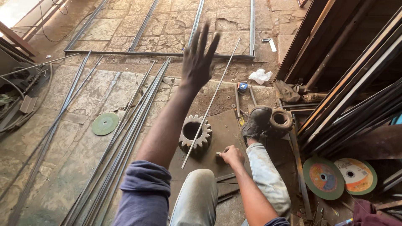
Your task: The person straightens a long metal rod by hammering it against a large metal gear on a work surface, holding the rod in one hand and striking it with a hammer in the other.
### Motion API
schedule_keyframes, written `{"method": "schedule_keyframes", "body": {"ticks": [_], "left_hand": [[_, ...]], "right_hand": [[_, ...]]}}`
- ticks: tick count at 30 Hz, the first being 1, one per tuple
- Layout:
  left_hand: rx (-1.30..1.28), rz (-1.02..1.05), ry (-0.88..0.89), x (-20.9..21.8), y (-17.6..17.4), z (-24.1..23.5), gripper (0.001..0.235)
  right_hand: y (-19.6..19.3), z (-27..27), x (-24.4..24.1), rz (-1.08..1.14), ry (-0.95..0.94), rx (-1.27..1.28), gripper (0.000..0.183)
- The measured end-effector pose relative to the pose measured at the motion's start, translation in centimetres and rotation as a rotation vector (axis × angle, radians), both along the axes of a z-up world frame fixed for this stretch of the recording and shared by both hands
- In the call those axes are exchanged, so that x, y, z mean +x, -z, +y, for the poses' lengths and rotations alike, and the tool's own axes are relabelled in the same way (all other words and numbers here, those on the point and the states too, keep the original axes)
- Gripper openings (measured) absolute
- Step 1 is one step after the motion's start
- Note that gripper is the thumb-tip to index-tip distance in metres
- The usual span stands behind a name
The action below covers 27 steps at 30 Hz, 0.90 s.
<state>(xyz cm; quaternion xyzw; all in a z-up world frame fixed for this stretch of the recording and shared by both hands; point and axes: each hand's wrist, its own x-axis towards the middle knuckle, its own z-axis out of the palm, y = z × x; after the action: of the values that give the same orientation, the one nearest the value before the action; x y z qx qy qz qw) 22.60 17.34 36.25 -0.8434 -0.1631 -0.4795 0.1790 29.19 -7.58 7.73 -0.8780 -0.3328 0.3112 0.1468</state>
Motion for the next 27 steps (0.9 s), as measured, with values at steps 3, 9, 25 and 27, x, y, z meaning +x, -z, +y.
{"method": "schedule_keyframes", "body": {"ticks": [3, 9, 25, 27], "left_hand": [[-0.267, 0.132, -0.114, -4.5, 10.5, -0.7, 0.1], [-1.204, 0.414, -0.614, -15.1, 33.0, -11.8, 0.087], [-1.705, 0.063, -0.601, -18.0, 38.9, -15.3, 0.057], [-1.722, -0.034, -0.542, -18.2, 39.1, -15.5, 0.052]], "right_hand": [[0.2, 0.0, 0.2, 0.026, 0.009, -0.028, 0.03], [0.1, 0.1, 0.4, 0.009, 0.0, -0.029, 0.031], [-2.2, 2.1, 2.7, 0.168, 0.029, -0.036, 0.03], [-2.8, 2.2, 2.6, 0.16, 0.033, -0.045, 0.031]]}}
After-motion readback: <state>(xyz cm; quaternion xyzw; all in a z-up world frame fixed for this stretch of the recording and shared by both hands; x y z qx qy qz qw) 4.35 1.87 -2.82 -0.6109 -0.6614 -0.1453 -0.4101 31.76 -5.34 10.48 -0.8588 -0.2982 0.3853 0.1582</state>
